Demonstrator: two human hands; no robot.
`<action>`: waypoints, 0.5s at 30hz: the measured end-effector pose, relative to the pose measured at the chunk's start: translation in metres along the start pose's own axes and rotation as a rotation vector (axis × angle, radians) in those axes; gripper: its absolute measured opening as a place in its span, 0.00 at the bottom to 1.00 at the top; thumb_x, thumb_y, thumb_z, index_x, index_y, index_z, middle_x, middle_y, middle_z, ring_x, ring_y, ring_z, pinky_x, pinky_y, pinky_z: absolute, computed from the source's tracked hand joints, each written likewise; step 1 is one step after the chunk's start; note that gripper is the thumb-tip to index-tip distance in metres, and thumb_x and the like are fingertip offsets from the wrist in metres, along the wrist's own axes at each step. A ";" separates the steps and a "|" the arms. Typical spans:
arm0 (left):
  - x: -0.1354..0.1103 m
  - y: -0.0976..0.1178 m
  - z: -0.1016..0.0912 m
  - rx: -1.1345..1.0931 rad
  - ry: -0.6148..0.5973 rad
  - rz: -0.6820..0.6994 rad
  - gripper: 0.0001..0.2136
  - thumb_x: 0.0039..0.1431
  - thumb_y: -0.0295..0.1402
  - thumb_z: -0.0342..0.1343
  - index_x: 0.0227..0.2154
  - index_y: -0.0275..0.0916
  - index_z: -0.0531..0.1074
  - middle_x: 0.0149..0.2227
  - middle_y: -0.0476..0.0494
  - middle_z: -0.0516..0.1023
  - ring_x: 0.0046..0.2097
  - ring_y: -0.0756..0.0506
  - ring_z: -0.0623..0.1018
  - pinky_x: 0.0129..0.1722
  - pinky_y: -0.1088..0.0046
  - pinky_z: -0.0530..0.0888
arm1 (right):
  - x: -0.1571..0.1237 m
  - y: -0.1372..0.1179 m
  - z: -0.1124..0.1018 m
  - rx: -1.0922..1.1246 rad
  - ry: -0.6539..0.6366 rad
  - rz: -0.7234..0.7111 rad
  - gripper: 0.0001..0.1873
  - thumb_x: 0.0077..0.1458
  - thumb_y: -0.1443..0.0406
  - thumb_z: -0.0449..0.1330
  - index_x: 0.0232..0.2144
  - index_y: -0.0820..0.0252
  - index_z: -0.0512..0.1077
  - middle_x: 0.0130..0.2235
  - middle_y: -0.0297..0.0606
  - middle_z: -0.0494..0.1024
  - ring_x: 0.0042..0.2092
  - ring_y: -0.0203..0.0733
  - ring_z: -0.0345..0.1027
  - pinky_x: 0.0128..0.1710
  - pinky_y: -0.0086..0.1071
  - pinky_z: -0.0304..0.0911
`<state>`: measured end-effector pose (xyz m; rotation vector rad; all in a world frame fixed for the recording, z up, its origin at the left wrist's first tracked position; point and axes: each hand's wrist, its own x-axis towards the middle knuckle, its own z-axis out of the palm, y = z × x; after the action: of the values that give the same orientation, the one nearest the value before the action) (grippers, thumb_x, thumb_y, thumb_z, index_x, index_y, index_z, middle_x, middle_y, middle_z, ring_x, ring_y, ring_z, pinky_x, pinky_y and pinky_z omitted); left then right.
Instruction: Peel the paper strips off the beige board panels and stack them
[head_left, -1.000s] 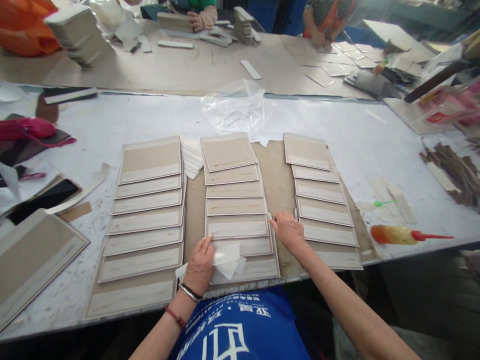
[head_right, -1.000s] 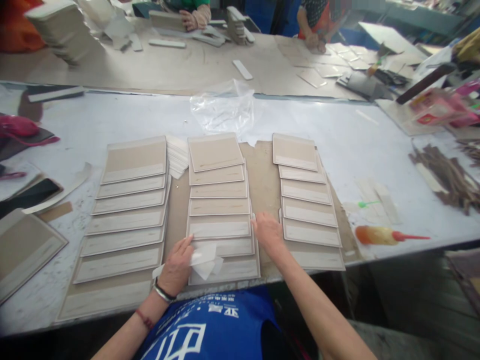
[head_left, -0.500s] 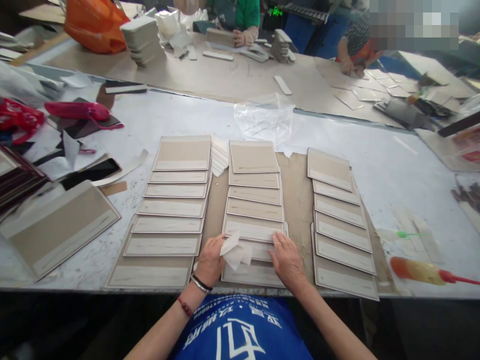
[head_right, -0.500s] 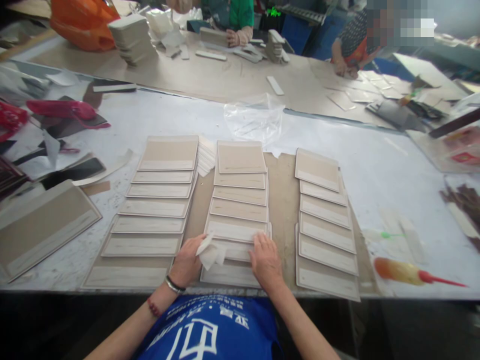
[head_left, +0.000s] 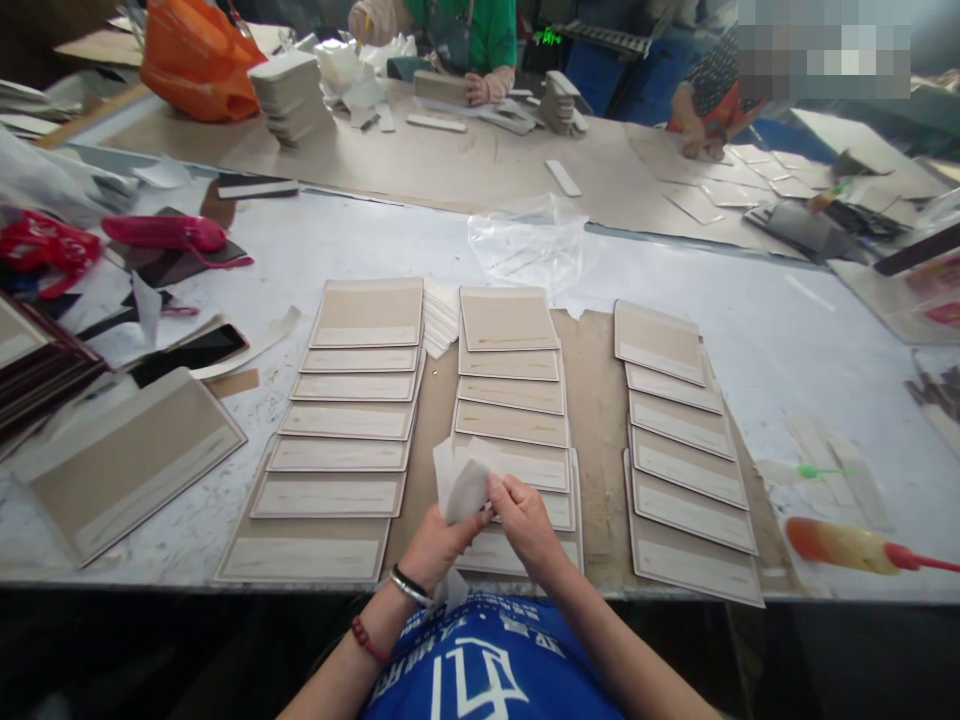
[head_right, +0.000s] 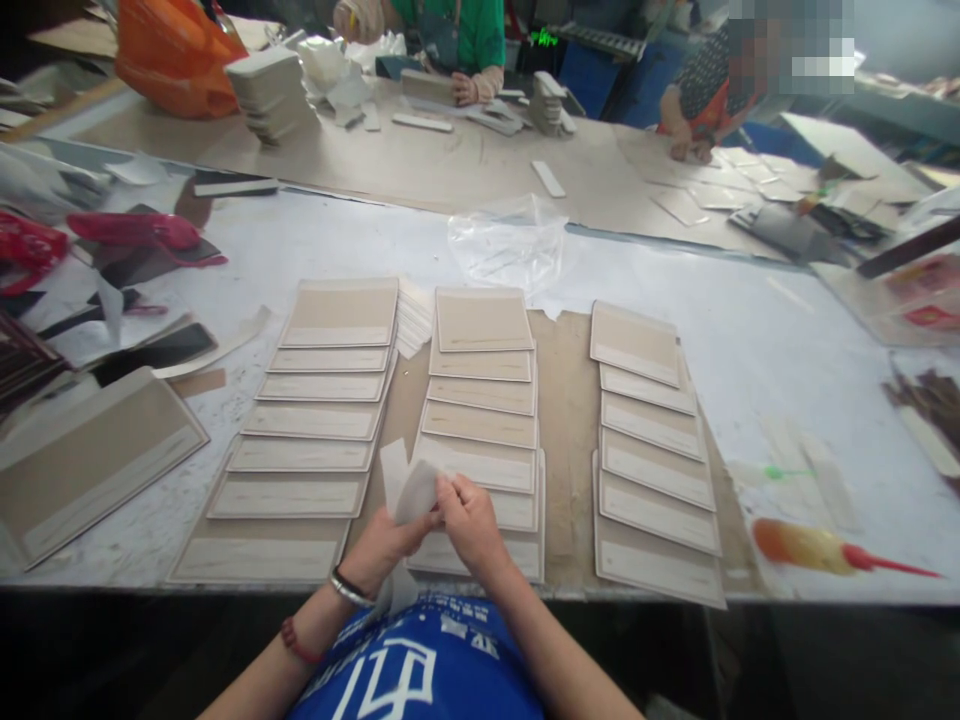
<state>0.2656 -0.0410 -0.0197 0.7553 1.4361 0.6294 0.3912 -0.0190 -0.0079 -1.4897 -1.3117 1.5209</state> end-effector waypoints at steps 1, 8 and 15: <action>0.000 -0.001 0.000 -0.005 -0.020 -0.001 0.19 0.38 0.48 0.59 0.24 0.35 0.69 0.14 0.53 0.61 0.19 0.51 0.61 0.19 0.75 0.60 | 0.001 -0.001 -0.003 0.017 -0.010 -0.007 0.22 0.54 0.49 0.48 0.21 0.61 0.62 0.22 0.32 0.62 0.27 0.34 0.57 0.28 0.28 0.56; -0.002 -0.004 0.002 -0.012 -0.129 0.010 0.19 0.38 0.51 0.57 0.18 0.37 0.65 0.13 0.53 0.60 0.18 0.53 0.60 0.18 0.75 0.58 | 0.017 -0.016 -0.023 0.255 0.005 0.139 0.20 0.48 0.51 0.55 0.23 0.63 0.66 0.24 0.32 0.64 0.26 0.33 0.56 0.26 0.27 0.55; -0.001 -0.004 0.011 0.013 -0.098 0.004 0.21 0.38 0.53 0.55 0.12 0.38 0.60 0.11 0.52 0.59 0.17 0.53 0.59 0.18 0.75 0.59 | 0.027 -0.010 -0.028 0.436 0.196 0.170 0.18 0.44 0.51 0.59 0.27 0.61 0.68 0.26 0.32 0.69 0.28 0.34 0.60 0.26 0.26 0.57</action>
<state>0.2759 -0.0456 -0.0222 0.7887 1.3500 0.5789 0.4119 0.0153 -0.0035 -1.4425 -0.6976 1.5940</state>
